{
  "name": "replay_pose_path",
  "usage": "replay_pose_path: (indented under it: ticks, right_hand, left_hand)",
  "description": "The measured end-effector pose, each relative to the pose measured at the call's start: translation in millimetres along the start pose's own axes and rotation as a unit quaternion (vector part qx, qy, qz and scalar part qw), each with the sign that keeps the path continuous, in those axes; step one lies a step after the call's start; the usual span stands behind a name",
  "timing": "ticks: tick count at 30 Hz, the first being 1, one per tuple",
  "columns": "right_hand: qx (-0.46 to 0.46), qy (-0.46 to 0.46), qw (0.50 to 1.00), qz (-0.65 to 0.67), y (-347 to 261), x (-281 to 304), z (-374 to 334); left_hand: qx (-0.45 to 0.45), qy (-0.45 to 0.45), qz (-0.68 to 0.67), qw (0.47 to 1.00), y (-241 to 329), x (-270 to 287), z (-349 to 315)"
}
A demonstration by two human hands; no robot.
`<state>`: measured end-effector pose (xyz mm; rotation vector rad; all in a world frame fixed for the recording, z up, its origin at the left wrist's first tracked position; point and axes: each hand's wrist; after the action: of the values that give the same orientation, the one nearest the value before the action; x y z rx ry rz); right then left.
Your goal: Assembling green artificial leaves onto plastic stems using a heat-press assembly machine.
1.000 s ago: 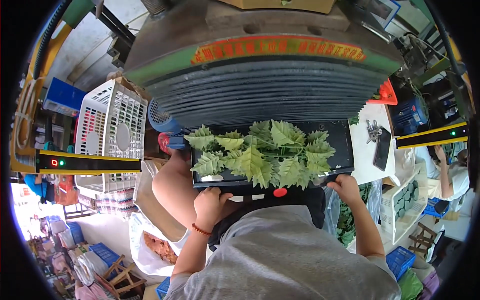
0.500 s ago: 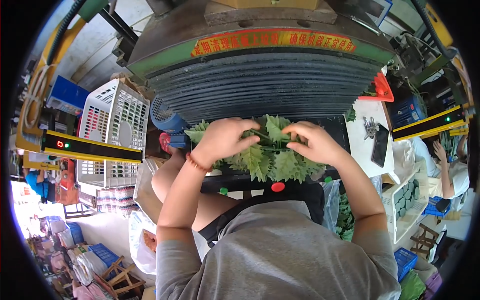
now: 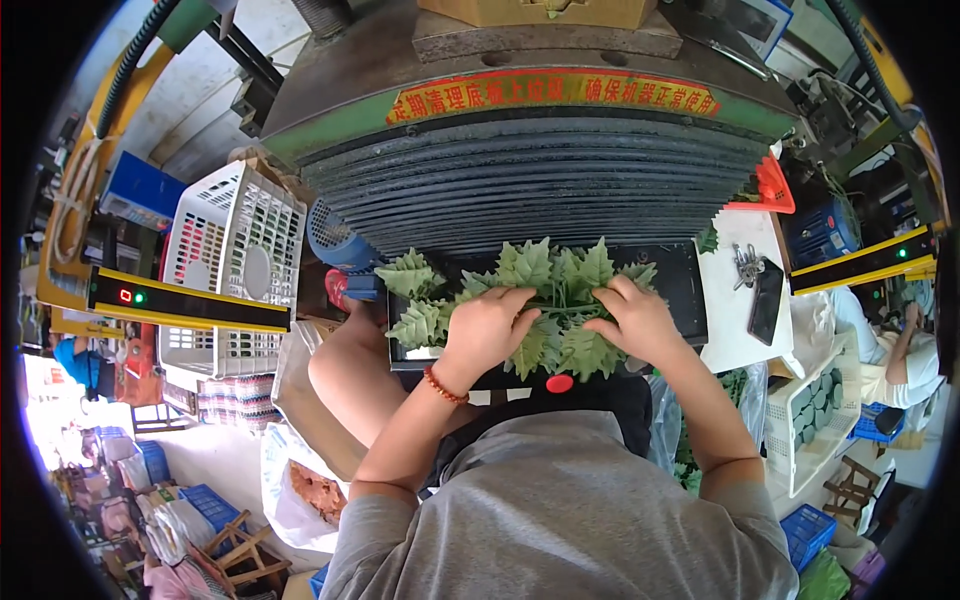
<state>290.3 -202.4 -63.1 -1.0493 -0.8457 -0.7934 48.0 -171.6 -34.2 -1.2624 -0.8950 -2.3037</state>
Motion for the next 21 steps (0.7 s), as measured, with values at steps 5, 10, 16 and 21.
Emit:
replay_pose_path:
  ticks: [5, 10, 16, 21]
  right_hand:
    - [0.0, -0.001, 1.0, -0.019, 9, -7, 0]
    - [-0.053, 0.054, 0.995, 0.066, -20, 28, 6]
    - [0.001, -0.17, 0.921, 0.349, -98, 71, 48]
    - [-0.203, -0.231, 0.72, 0.622, -95, 55, 29]
  left_hand:
    - [0.09, 0.085, -0.189, 0.974, -8, 23, -20]
    - [0.257, 0.136, -0.409, 0.865, -4, 59, -45]
    - [0.045, 0.045, -0.265, 0.962, 21, 70, -24]
    - [0.172, 0.023, -0.404, 0.898, 20, 82, -48]
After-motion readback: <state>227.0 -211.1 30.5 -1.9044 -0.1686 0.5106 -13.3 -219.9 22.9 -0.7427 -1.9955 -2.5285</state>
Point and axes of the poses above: each hand's wrist, its own z-axis towards the middle knuckle, its own x-axis out of the back of the hand, y = z × x, and after that the axes turned 11 degrees about -x, right-handed
